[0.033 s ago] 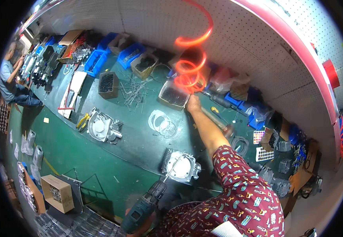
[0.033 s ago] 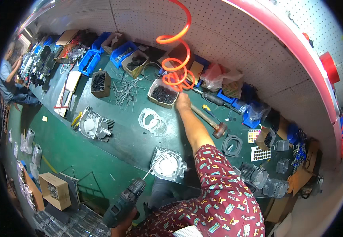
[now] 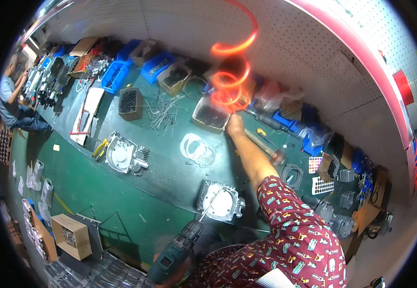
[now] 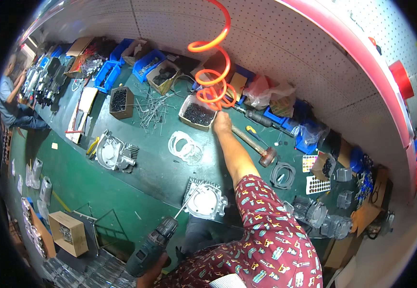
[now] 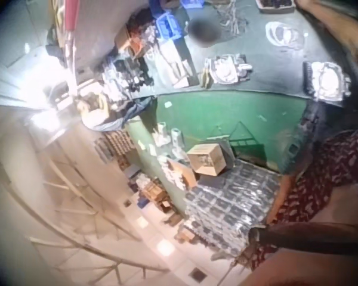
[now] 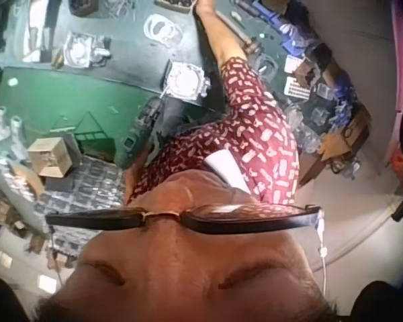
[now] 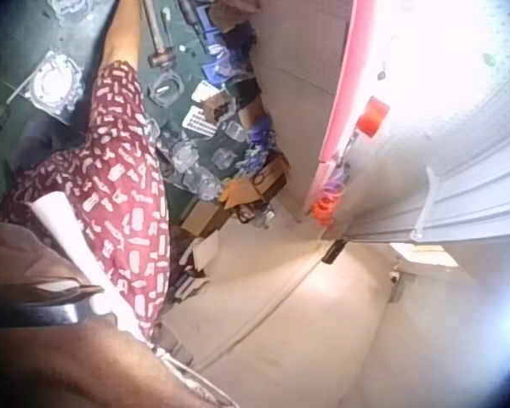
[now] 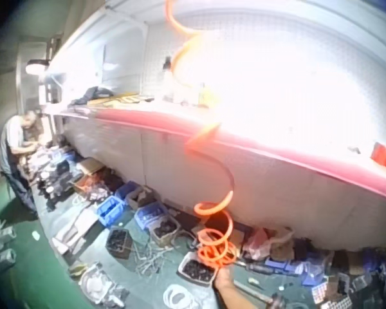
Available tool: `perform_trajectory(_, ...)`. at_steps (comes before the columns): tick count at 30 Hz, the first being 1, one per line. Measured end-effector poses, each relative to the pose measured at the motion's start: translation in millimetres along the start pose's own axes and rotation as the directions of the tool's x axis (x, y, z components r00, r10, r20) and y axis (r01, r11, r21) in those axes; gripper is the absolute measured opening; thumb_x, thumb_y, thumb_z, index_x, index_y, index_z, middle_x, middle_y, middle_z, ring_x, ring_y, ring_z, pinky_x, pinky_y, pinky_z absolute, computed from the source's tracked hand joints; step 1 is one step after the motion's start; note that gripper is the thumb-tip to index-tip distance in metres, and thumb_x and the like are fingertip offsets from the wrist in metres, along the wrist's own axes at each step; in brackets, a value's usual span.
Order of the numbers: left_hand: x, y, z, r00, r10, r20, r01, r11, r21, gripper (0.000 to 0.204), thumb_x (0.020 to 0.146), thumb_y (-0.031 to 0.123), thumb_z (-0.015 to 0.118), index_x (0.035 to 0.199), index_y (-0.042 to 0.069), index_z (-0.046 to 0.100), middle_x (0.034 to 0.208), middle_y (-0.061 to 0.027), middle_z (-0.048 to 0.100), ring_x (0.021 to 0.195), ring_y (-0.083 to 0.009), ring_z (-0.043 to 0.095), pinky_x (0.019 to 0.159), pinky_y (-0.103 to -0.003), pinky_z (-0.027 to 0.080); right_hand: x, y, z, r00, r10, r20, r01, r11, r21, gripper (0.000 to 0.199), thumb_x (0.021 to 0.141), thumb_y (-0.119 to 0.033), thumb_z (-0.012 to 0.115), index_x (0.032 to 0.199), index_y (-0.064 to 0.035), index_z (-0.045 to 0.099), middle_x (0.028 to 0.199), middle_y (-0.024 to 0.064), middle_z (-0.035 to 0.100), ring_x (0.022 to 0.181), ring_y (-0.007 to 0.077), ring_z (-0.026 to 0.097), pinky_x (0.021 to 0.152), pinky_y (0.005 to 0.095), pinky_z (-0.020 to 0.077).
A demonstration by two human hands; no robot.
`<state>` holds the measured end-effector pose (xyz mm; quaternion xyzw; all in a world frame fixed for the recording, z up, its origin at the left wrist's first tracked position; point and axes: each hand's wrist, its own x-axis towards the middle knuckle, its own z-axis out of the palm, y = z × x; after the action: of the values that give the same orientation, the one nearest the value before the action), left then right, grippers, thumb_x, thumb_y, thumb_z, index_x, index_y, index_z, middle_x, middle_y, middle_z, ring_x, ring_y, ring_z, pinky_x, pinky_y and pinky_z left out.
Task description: The person retrieves a metal component from a box and returns to a workbench. They use a cordless drill to fasten screws into the component, repeatedly picking up screws and tightening them into place.
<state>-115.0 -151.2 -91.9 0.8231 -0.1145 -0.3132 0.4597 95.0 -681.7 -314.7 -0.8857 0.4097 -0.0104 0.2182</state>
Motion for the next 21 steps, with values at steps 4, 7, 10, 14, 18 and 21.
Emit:
perform_trajectory(4, 14, -30, -6, 0.977, -0.125, 0.173, 0.070, 0.953, 0.295, 0.031, 0.089, 0.022, 0.069, 0.116, 0.007, 0.064, 0.102, -0.0094, 0.065, 0.093, -0.0268, 0.062, 0.081, -0.042, 0.050, -4, 11, -17, 0.999, 0.001, 0.055, 0.003, 0.998, -0.061, 0.024, 0.090, -0.008, 0.054, 0.103, -0.0013, 0.072, 0.109, 0.0265, 0.068, 0.106, 0.0422, 0.066, 0.089, 0.0502, 0.0542)
perform_trajectory(7, 28, -26, 0, 0.941, 0.321, 0.109, -0.327, 0.779, 0.535, 0.026, 0.083, 0.017, 0.075, 0.106, 0.007, 0.067, 0.094, -0.0100, 0.068, 0.083, -0.0253, 0.065, 0.073, -0.039, 0.052, -23, 40, -36, 0.983, -0.176, -0.049, 0.180, 0.979, 0.098, 0.020, 0.082, -0.013, 0.063, 0.094, 0.0020, 0.070, 0.094, 0.0267, 0.069, 0.088, 0.0440, 0.067, 0.078, 0.0505, 0.0543)
perform_trajectory(10, 36, 74, 8, 0.998, 0.004, 0.055, 0.004, 0.990, -0.144, 0.025, 0.091, 0.018, 0.070, 0.111, 0.003, 0.066, 0.098, -0.0056, 0.066, 0.086, -0.0191, 0.059, 0.080, -0.035, 0.050, -87, 6, -123, 0.972, -0.169, 0.164, 0.033, 0.785, 0.618, 0.014, 0.078, -0.008, 0.069, 0.087, 0.0024, 0.067, 0.074, 0.0149, 0.069, 0.065, 0.0179, 0.069, 0.057, 0.0326, 0.0547)
perform_trajectory(14, 73, 65, 35, 0.940, 0.320, 0.118, -0.313, 0.947, -0.075, 0.026, 0.090, 0.011, 0.067, 0.114, 0.000, 0.065, 0.097, -0.0065, 0.067, 0.086, -0.0186, 0.060, 0.082, -0.035, 0.050, -210, 48, -213, 0.967, -0.110, 0.230, -0.219, 0.105, 0.970, 0.027, 0.089, -0.003, 0.070, 0.112, 0.0072, 0.061, 0.098, 0.0133, 0.067, 0.084, 0.0207, 0.069, 0.076, 0.0345, 0.0628)
perform_trajectory(18, 88, 90, 99, 0.884, 0.416, 0.212, -0.409, 0.909, -0.079, 0.019, 0.090, 0.010, 0.070, 0.107, 0.001, 0.068, 0.097, -0.0081, 0.069, 0.087, -0.0214, 0.064, 0.079, -0.036, 0.052, -291, 143, -254, 0.969, -0.108, 0.221, -0.237, -0.170, 0.957, 0.023, 0.098, -0.016, 0.064, 0.113, 0.0006, 0.060, 0.099, 0.0075, 0.064, 0.083, 0.0147, 0.065, 0.071, 0.0331, 0.0597)
perform_trajectory(21, 76, 114, 150, 0.867, 0.420, 0.266, -0.416, 0.906, -0.077, 0.022, 0.086, 0.008, 0.076, 0.106, 0.003, 0.070, 0.094, -0.0074, 0.071, 0.084, -0.0210, 0.065, 0.078, -0.036, 0.052, -325, 205, -283, 0.986, -0.100, 0.136, -0.163, -0.358, 0.919, 0.018, 0.100, -0.013, 0.061, 0.113, -0.0008, 0.061, 0.099, 0.0079, 0.066, 0.080, 0.0154, 0.066, 0.072, 0.0341, 0.0602)
